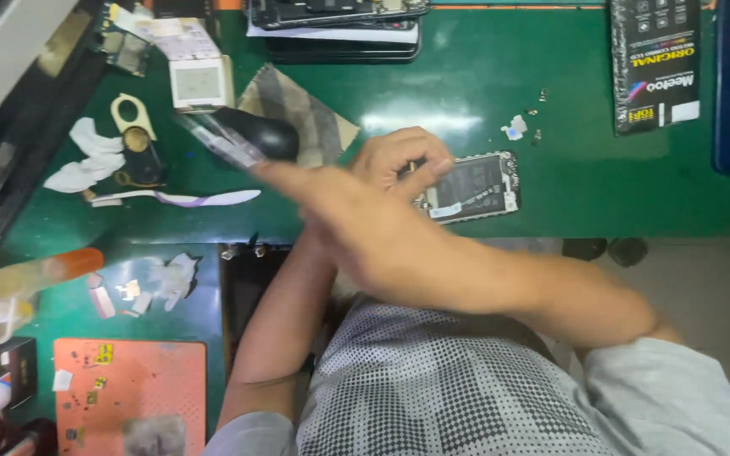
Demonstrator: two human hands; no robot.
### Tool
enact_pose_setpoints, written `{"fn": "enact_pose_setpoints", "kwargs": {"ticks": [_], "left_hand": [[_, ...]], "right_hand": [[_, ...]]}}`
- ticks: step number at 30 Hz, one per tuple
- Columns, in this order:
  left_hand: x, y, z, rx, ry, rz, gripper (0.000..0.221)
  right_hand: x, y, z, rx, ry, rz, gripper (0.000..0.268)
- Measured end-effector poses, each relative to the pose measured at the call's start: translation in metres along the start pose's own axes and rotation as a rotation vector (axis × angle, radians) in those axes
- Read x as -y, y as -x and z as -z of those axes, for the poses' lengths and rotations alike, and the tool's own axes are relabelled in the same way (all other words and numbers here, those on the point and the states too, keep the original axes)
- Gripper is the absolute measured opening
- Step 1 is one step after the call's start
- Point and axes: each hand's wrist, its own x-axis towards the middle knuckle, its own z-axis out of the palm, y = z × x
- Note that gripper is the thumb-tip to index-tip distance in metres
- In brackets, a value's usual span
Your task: Repairing a mobile phone by connecting internal ribbon cables and seating the motherboard into the chassis using tweezers and fingers.
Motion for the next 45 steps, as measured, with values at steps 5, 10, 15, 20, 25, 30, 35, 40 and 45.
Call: {"fn": "enact_pose_setpoints", "kwargs": {"ticks": [5, 10, 15, 20, 25, 30, 35, 40, 45], "left_hand": [[-0.031, -0.011, -0.005, -0.049, -0.196, 0.041, 0.025], [-0.033, -0.020, -0.023, -0.143, -0.427, 0.163, 0.030], [-0.037, -0.031, -0.029, 0.135, -0.701, 0.255, 0.026], [-0.028, -0.035, -0.033, 0.283, -0.867, 0.212, 0.020], [-0.020, -0.037, -0.038, 0.314, -1.015, 0.106, 0.020], [-0.018, -0.038, -0.038, 0.277, -1.113, -0.046, 0.016], [-0.019, -0.039, -0.043, 0.273, -1.341, -0.140, 0.016], [-0.022, -0.041, -0.044, 0.286, -1.488, -0.173, 0.008], [-0.020, -0.040, -0.039, 0.317, -1.383, -0.209, 0.015]], "right_hand": [[-0.030, 0.101, 0.095, -0.345, -0.479, -0.340, 0.036], [-0.078, 0.197, 0.123, -0.710, -0.500, -0.326, 0.053], [-0.095, 0.186, 0.120, -0.877, -0.213, -0.075, 0.020], [-0.103, 0.172, 0.111, -0.834, -0.504, -0.209, 0.017], [-0.099, 0.159, 0.099, -0.785, -0.544, -0.372, 0.023], [-0.098, 0.155, 0.088, -0.746, -0.116, -0.289, 0.024], [-0.096, 0.147, 0.088, -0.677, 0.077, -0.225, 0.013], [-0.093, 0.144, 0.085, -0.628, 0.161, -0.231, 0.016], [-0.093, 0.140, 0.083, -0.649, 0.169, -0.205, 0.014]]}}
